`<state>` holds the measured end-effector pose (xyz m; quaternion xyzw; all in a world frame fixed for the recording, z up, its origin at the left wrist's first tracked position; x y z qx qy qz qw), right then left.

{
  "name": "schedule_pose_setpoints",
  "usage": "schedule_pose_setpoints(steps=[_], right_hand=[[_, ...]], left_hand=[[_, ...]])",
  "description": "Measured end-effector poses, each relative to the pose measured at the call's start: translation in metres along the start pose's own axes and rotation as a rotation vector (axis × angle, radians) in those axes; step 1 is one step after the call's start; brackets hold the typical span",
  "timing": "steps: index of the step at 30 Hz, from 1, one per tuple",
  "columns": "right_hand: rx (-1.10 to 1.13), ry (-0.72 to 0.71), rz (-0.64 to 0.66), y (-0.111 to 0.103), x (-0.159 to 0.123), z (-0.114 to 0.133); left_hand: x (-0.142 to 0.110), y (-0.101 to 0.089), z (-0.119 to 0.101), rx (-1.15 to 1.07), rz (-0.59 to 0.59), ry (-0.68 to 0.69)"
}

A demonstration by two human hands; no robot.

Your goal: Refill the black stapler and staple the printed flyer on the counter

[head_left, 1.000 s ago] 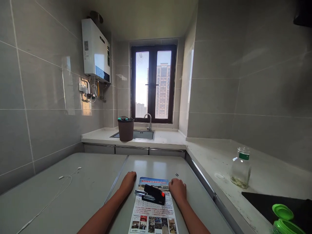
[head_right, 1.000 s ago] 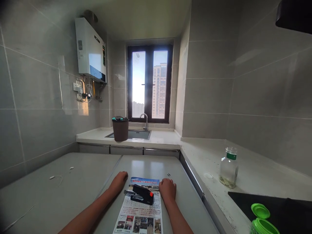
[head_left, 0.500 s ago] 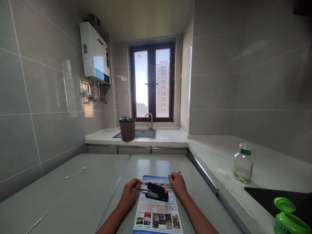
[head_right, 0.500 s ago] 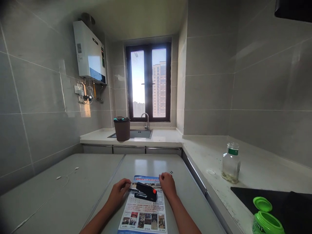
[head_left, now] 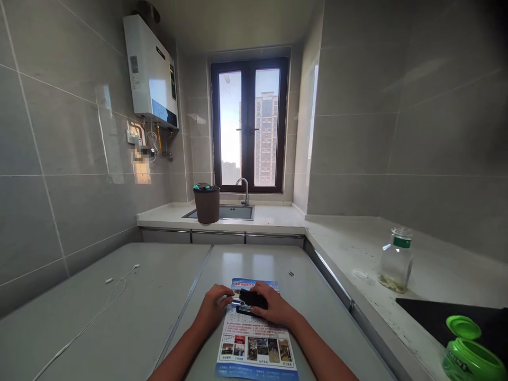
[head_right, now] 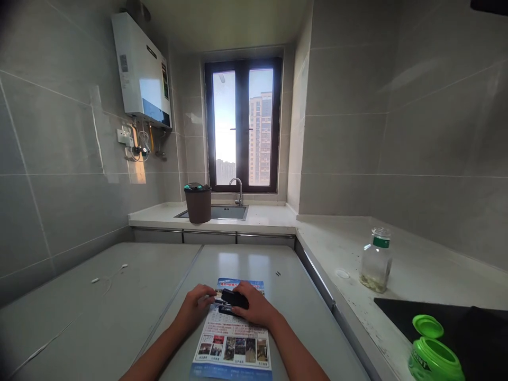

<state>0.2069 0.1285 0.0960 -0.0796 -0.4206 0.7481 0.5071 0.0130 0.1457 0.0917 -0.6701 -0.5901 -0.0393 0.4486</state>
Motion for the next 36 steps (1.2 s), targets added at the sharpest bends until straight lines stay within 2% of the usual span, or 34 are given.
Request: schedule_pose_setpoints(steps=[5, 10, 15, 20, 29, 36], right_hand=[[-0.018, 0.068, 0.008, 0.005, 0.001, -0.009], [0.01, 0.077, 0.009, 0.006, 0.001, -0.009], [0.015, 0.075, 0.011, 0.005, 0.001, -0.009], [-0.003, 0.066, 0.02, 0.005, 0.0, -0.008], [0.007, 0.095, 0.013, 0.008, 0.001, -0.019], [0.032, 0.089, -0.017, 0.007, 0.003, -0.02]], left_hand=[[0.001, 0.016, 0.004, 0.101, 0.122, 0.028], [0.001, 0.014, 0.011, 0.083, 0.08, -0.008], [0.002, 0.018, 0.011, 0.066, 0.124, -0.005], [0.001, 0.012, 0.015, 0.049, 0.066, -0.057], [0.002, 0.017, 0.014, 0.071, 0.117, -0.093], [0.002, 0.016, 0.009, 0.092, 0.137, -0.057]])
Point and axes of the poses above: each hand's wrist, its own x-axis towards the middle knuckle, its own y-axis out of the palm, z = x × y, the point moved 10 cm from there along x, towards the middle knuckle, and after that the axes turned 8 degrees about y, right-handed, at the moved point
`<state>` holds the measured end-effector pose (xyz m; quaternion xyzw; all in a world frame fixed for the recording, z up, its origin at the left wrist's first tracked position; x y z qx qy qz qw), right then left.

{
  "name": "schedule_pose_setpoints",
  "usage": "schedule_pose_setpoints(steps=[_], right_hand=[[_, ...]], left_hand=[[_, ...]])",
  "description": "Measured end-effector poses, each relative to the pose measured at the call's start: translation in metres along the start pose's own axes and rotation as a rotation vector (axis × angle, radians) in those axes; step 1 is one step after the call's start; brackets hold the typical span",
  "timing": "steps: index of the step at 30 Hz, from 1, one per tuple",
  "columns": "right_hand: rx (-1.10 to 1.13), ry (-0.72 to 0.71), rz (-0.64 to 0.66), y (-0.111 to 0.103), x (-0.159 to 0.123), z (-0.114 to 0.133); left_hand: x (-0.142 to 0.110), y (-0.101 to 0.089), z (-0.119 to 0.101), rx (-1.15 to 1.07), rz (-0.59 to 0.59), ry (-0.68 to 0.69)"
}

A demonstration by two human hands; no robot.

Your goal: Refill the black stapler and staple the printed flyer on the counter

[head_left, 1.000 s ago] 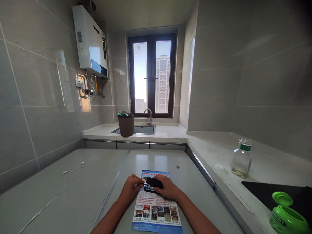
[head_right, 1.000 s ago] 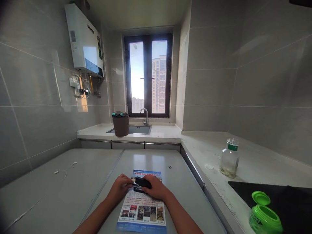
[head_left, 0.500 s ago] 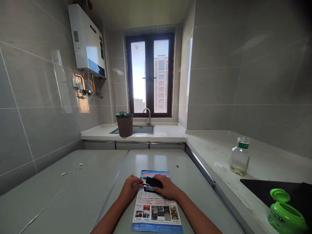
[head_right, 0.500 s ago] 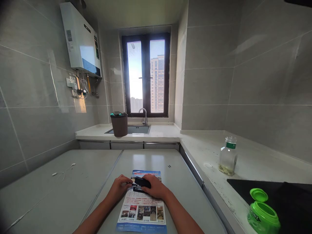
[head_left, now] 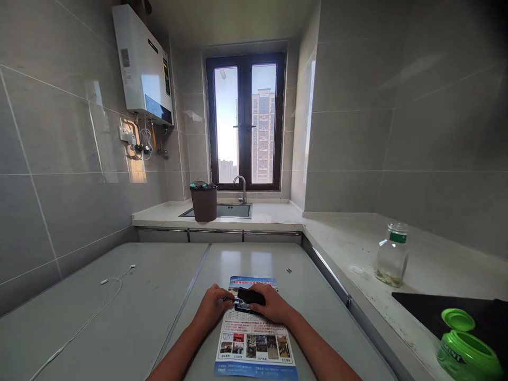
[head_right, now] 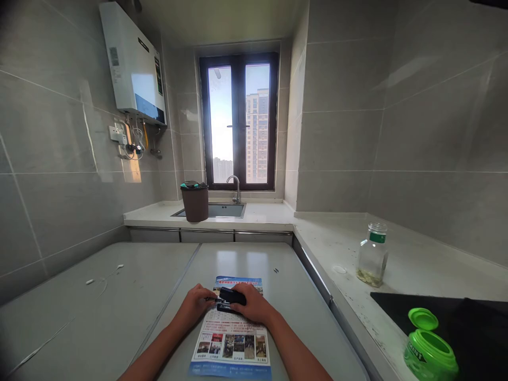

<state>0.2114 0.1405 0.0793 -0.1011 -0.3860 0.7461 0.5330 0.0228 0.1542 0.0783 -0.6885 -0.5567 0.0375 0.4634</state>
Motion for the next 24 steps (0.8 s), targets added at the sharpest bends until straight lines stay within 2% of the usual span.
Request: schedule_pose_setpoints(steps=[8, 17, 24], right_hand=[[-0.004, -0.001, 0.007, -0.002, 0.0, 0.003], [0.016, -0.001, 0.014, -0.002, -0.001, 0.0], [0.181, 0.029, -0.133, -0.023, 0.004, -0.016]], left_hand=[[-0.003, -0.002, 0.01, 0.032, -0.021, -0.07], [-0.005, -0.002, 0.013, 0.007, -0.023, -0.072], [-0.005, -0.003, 0.008, 0.066, -0.015, -0.044]])
Point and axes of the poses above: each hand's wrist, its own x-axis towards the middle knuckle, its own y-axis out of the palm, z = x × y, the point moved 10 cm from there along x, towards the middle knuckle, and after that the axes turned 8 degrees about y, right-handed, at the moved point
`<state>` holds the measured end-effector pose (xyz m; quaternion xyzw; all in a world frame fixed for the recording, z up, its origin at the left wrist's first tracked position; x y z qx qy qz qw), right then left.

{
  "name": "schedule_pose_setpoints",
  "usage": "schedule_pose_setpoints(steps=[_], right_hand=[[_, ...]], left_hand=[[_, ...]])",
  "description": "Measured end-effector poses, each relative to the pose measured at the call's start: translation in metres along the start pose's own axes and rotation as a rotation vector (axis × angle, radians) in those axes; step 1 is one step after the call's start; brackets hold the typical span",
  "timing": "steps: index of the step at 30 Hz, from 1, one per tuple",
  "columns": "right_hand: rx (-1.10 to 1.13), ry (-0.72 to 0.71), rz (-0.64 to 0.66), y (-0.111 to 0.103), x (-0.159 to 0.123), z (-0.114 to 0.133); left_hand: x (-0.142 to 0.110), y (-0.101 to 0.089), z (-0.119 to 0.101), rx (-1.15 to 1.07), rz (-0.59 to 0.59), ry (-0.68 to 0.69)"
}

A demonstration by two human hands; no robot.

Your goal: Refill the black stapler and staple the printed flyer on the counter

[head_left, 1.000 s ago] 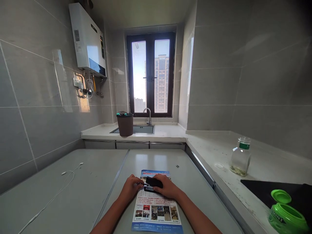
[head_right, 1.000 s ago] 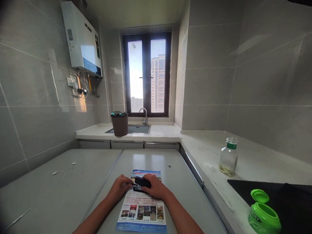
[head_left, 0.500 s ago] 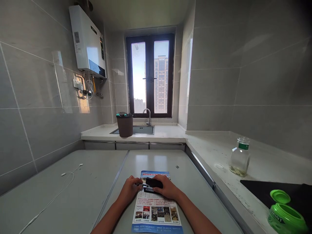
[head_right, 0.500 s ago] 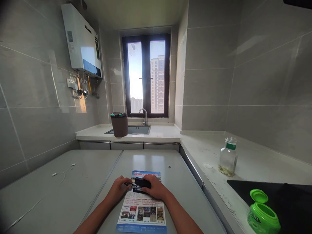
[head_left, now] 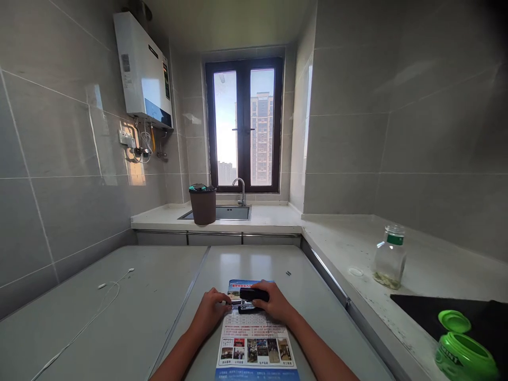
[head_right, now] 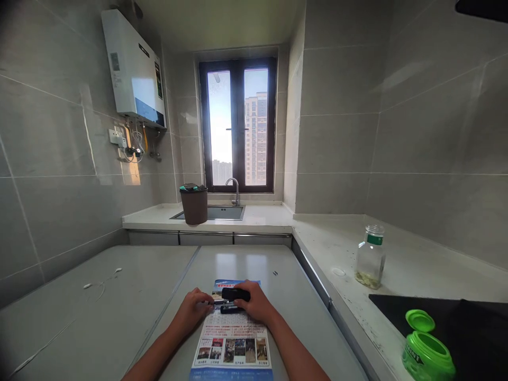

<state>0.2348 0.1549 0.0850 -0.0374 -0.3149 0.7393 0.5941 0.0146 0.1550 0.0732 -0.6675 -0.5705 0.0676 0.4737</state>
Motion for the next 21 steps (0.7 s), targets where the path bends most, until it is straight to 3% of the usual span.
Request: schedule_pose_setpoints(steps=[5, 10, 14, 21], right_hand=[[0.171, 0.008, -0.013, -0.017, 0.006, -0.004], [0.229, 0.02, -0.025, -0.025, 0.004, -0.007], [0.249, 0.024, -0.017, -0.023, 0.003, -0.006], [0.26, 0.023, 0.019, -0.006, 0.003, -0.003]], left_hand=[[0.0, 0.002, -0.017, -0.049, 0.037, 0.102], [-0.003, -0.006, -0.03, -0.112, -0.012, 0.237], [-0.006, -0.007, -0.041, -0.14, -0.021, 0.37], [-0.012, 0.001, -0.049, -0.234, 0.02, 0.355]])
Point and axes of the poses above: each hand's wrist, its own x-axis towards the middle knuckle, its own y-axis out of the palm, z = x × y, the point moved 10 cm from there along x, towards the middle knuckle, and after that the axes turned 8 degrees about y, right-handed, at the moved point
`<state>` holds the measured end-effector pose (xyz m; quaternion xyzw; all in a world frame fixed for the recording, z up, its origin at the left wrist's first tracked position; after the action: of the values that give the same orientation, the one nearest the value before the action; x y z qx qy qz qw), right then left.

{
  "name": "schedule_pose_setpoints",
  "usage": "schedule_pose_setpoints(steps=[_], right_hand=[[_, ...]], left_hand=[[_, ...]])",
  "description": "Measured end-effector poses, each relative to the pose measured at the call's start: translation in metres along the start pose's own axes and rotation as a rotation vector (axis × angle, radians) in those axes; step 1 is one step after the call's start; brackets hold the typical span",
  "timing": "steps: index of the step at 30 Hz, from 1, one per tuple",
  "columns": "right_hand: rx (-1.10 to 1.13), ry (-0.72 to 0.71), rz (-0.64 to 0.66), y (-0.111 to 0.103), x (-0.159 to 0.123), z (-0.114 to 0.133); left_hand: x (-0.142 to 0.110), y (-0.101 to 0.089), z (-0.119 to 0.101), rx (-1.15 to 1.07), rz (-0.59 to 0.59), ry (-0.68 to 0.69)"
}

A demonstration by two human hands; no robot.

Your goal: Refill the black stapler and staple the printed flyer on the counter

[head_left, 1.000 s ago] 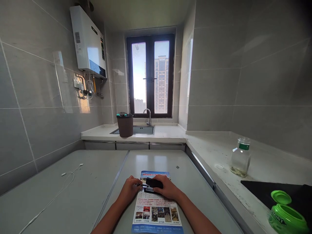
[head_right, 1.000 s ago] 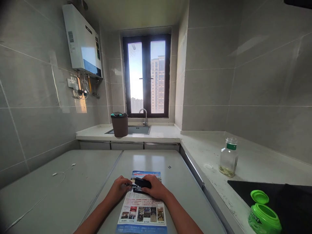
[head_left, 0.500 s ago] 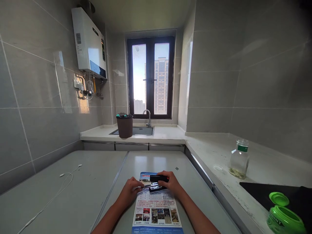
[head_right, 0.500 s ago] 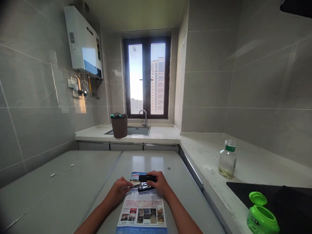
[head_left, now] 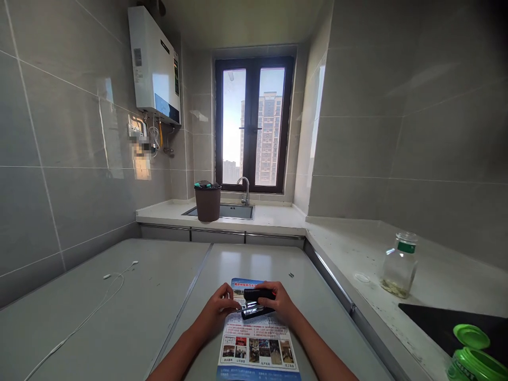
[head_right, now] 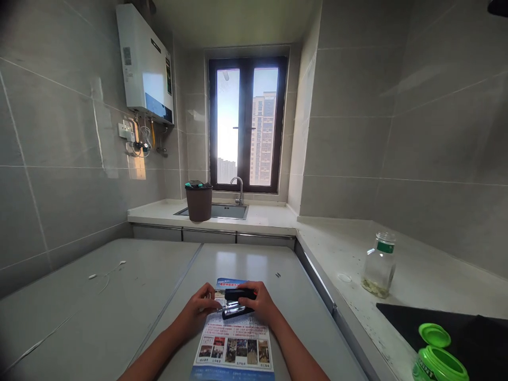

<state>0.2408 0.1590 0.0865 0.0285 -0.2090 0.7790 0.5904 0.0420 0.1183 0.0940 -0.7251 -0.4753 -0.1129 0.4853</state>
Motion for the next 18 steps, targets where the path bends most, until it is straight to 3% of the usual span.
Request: schedule_pose_setpoints(steps=[10, 18], right_hand=[[0.003, -0.002, 0.028, 0.011, -0.004, 0.001], [0.024, 0.017, 0.024, 0.013, -0.005, 0.002]], left_hand=[[0.001, 0.008, -0.009, 0.003, 0.059, 0.009], [0.0, 0.008, -0.006, -0.021, 0.03, 0.012]])
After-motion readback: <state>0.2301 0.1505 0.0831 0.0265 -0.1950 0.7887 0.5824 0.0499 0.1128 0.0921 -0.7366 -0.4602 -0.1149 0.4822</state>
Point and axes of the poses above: each hand's wrist, its own x-axis towards the middle knuckle, its own y-axis out of the palm, z = x × y, the point moved 10 cm from there along x, towards the middle knuckle, and after that the axes turned 8 degrees about y, right-handed, at the moved point
